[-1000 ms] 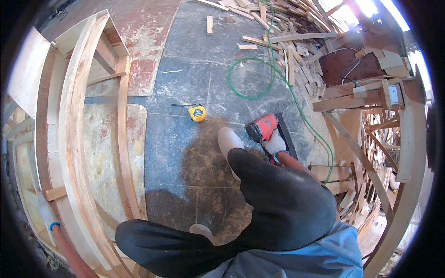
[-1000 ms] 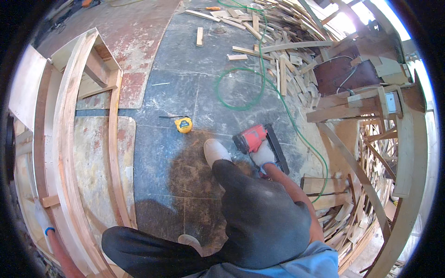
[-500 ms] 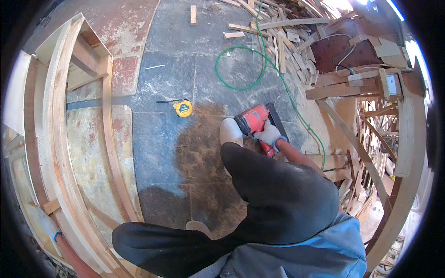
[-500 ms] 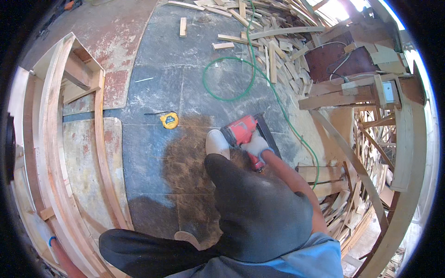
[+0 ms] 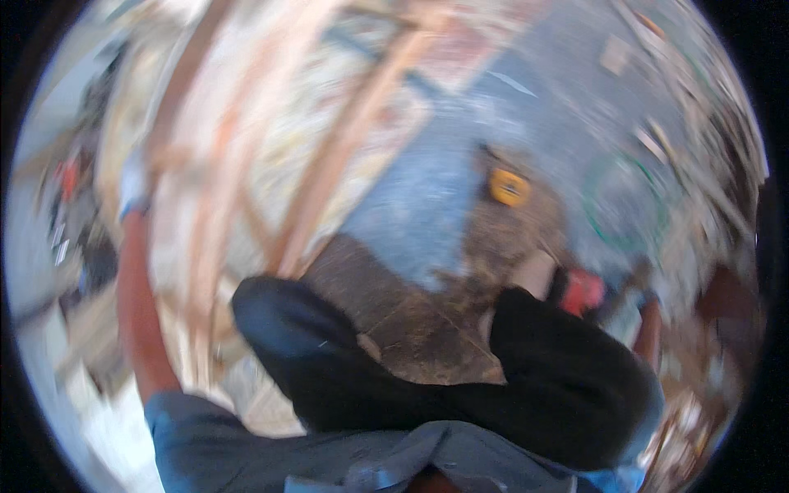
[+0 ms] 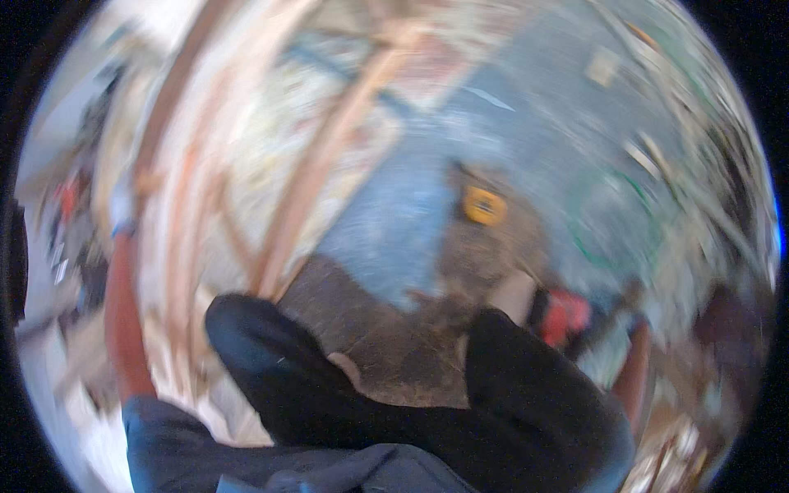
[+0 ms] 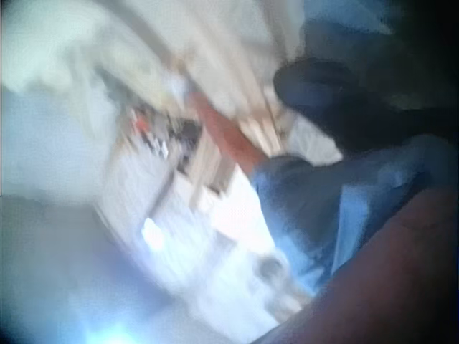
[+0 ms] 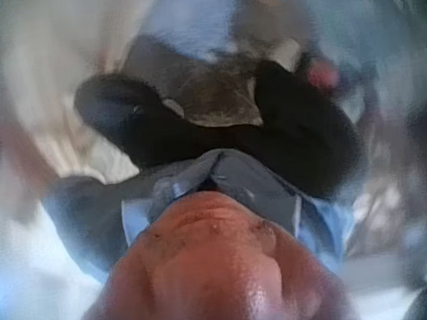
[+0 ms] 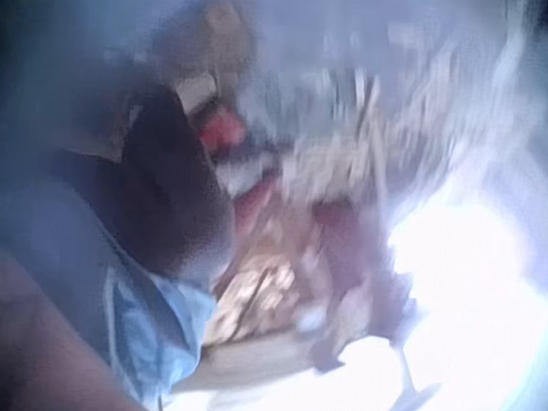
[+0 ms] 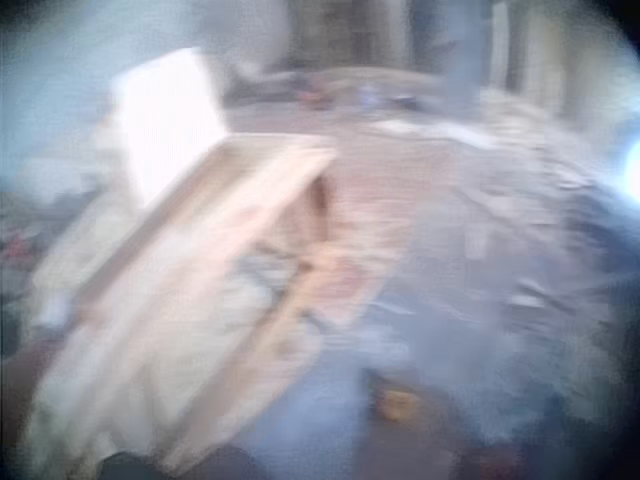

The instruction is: The person assembles a wooden frame by positioning planks and securing them with a pneumatic nail gun. They repeatedly align pieces, drive nails, and adjust the structure while seated on the floor.

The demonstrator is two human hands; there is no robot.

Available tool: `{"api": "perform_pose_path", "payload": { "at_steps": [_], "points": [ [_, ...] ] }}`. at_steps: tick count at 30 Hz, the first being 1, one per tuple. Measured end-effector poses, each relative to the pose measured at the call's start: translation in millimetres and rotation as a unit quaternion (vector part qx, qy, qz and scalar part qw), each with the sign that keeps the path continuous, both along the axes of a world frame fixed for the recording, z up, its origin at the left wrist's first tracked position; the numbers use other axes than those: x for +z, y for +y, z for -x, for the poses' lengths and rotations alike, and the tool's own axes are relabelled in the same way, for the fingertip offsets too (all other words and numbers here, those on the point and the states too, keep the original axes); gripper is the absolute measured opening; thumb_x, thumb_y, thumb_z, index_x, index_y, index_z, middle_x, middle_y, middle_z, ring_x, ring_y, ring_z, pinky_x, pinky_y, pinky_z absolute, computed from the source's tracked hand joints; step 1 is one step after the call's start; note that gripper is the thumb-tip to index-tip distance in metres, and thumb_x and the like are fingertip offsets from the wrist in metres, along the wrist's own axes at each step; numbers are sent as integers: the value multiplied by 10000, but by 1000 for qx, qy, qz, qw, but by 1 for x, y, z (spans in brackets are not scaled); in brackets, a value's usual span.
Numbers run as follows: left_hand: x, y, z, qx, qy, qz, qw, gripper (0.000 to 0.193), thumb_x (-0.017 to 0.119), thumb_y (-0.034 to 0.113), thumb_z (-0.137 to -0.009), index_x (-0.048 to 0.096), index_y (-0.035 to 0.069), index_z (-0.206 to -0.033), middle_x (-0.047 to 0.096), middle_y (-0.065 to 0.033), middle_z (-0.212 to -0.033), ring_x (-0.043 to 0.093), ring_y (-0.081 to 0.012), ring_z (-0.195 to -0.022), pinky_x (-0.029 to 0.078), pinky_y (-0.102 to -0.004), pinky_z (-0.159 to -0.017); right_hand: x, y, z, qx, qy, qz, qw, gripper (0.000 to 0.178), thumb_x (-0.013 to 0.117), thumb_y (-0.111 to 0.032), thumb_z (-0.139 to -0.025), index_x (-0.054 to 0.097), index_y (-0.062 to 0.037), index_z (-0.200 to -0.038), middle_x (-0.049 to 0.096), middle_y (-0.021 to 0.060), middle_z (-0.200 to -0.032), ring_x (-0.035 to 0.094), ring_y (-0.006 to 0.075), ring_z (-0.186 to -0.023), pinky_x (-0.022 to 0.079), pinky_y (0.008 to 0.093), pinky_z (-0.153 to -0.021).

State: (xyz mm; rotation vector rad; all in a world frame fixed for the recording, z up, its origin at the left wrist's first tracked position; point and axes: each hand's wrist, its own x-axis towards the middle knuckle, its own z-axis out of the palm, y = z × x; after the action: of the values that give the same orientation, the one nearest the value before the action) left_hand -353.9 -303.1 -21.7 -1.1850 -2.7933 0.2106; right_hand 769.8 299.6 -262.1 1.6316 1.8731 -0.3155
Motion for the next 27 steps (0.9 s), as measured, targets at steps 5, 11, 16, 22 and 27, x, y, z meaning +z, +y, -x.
{"api": "perform_pose_path", "payload": {
  "at_steps": [5, 11, 16, 22, 27],
  "points": [
    [35, 24, -73, 18, 61, 104, 993, 492, 402, 375, -1050, 540, 37, -1381, 639, -270, -1260, 592, -444, -1181, 450, -492, -1020, -21, 63, -4, -104, 19, -74, 992, 482, 528, -431, -979, 716, -33, -1174, 704, 160, -1173, 664, 295, -1003, 521, 415, -860],
    [49, 53, -141, 120, 44, 26, 991, 341, 363, 309, -1066, 576, 101, -1233, 643, -208, -1266, 618, -426, -1134, 489, -493, -980, -31, 112, -13, -158, 41, -105, 981, 421, 550, -373, -982, 711, -29, -1162, 696, 138, -1139, 649, 263, -966, 512, 389, -836],
    [35, 34, -112, 188, 6, -45, 981, 561, 317, 479, -1057, 590, 51, -1297, 615, -238, -1321, 568, -436, -1206, 427, -471, -1018, -19, 138, -15, -206, 103, -143, 963, 370, 568, -325, -984, 707, -26, -1152, 689, 119, -1110, 636, 237, -935, 505, 368, -815],
    [0, 17, -67, 81, 52, -15, 995, 447, 318, 395, -1084, 556, 67, -1275, 616, -231, -1304, 566, -439, -1200, 428, -456, -1029, 45, 157, 21, -254, 421, -201, 847, 310, 589, -267, -987, 703, -23, -1139, 681, 97, -1076, 621, 206, -898, 496, 343, -790],
    [35, -49, -40, 78, 62, -122, 988, 502, 446, 433, -1048, 613, 42, -1315, 621, -213, -1357, 567, -385, -1266, 430, -432, -1049, 128, 15, 317, 100, 431, -25, 896, 136, 643, -102, -940, 662, 8, -1018, 529, 15, -812, 457, 108, -765, 426, 283, -701]
  ]
}}
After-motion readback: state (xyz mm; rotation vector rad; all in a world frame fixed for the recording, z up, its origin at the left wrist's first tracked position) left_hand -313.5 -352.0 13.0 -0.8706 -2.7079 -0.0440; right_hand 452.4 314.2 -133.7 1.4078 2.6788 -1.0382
